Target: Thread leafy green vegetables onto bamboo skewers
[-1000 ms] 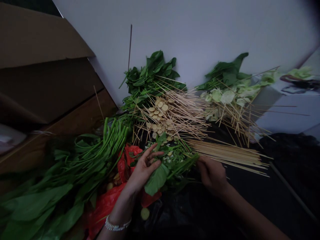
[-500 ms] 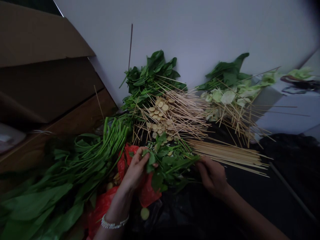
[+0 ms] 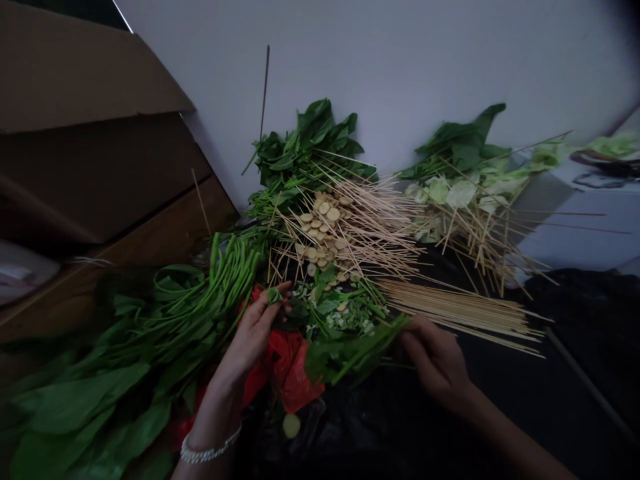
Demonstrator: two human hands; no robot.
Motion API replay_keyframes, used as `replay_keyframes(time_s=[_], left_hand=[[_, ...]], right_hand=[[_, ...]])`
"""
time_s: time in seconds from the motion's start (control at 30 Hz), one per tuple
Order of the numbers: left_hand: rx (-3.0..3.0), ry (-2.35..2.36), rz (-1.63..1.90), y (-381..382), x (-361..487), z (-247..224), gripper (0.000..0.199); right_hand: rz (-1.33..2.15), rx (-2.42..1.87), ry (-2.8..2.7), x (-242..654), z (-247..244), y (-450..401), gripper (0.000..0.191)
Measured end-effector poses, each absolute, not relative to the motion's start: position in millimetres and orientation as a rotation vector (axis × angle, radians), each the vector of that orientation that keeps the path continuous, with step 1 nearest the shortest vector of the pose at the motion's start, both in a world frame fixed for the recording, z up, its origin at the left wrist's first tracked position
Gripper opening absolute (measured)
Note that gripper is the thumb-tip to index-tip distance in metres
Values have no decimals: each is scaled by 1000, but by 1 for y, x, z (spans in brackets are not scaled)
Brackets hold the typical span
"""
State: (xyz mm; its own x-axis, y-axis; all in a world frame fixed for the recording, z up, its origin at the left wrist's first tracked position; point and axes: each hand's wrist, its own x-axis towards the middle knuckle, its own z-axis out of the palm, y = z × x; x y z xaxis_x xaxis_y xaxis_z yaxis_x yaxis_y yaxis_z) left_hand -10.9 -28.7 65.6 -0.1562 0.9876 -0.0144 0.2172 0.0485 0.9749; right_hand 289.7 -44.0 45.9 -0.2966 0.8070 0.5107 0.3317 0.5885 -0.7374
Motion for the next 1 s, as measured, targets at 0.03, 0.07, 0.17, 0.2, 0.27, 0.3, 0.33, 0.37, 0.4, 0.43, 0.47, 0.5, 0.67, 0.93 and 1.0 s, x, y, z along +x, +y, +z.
replay_keyframes(time_s=[0.03,0.07,0.17,0.2,0.27,0.3,0.33,0.37,0.4,0.43,0.47,0.5,0.67,0.93,1.0], left_hand=[[1279,1476,1176,-29,-9,65,48],[1284,1458,1161,-29,-6,64,50],[1262,1469,1103,-33,7,57,45],[1235,1477,1091,-34,12,52,41],[1120,1481,1101,-37,23,42,32],[1050,1469,1102,-38,28,37,30],[994,1451,1097,-38,33,33,27],[966,1428,1090,-38,36,30,25],[971,1402,1082,-37,38,28,22],[1002,1374,1075,-36,40,27,21],[1047,1340,1064,-34,41,27,23],[1085,1313,1062,-33,42,28,26],[1106,1291,1098,-31,43,31,33],[904,1252,1311,-34,46,18,33],[911,1263,1317,-35,47,18,30]], right_hand=[[711,-903,-1948,289,47,-44,18],[784,-895,-2029,287,48,-43,18],[904,-925,-2225,282,47,-41,18],[905,-935,-2249,280,46,-41,16],[885,-937,-2238,277,42,-39,14],[873,-931,-2218,275,40,-38,15],[858,-919,-2197,275,38,-37,15],[843,-908,-2176,274,36,-37,16],[826,-900,-2158,274,34,-36,18],[807,-895,-2141,273,31,-35,19],[786,-892,-2129,273,29,-35,20],[766,-890,-2124,273,27,-34,22],[687,-933,-2115,271,16,-33,25],[643,-903,-2075,270,14,-32,24],[648,-899,-2067,269,15,-32,24]])
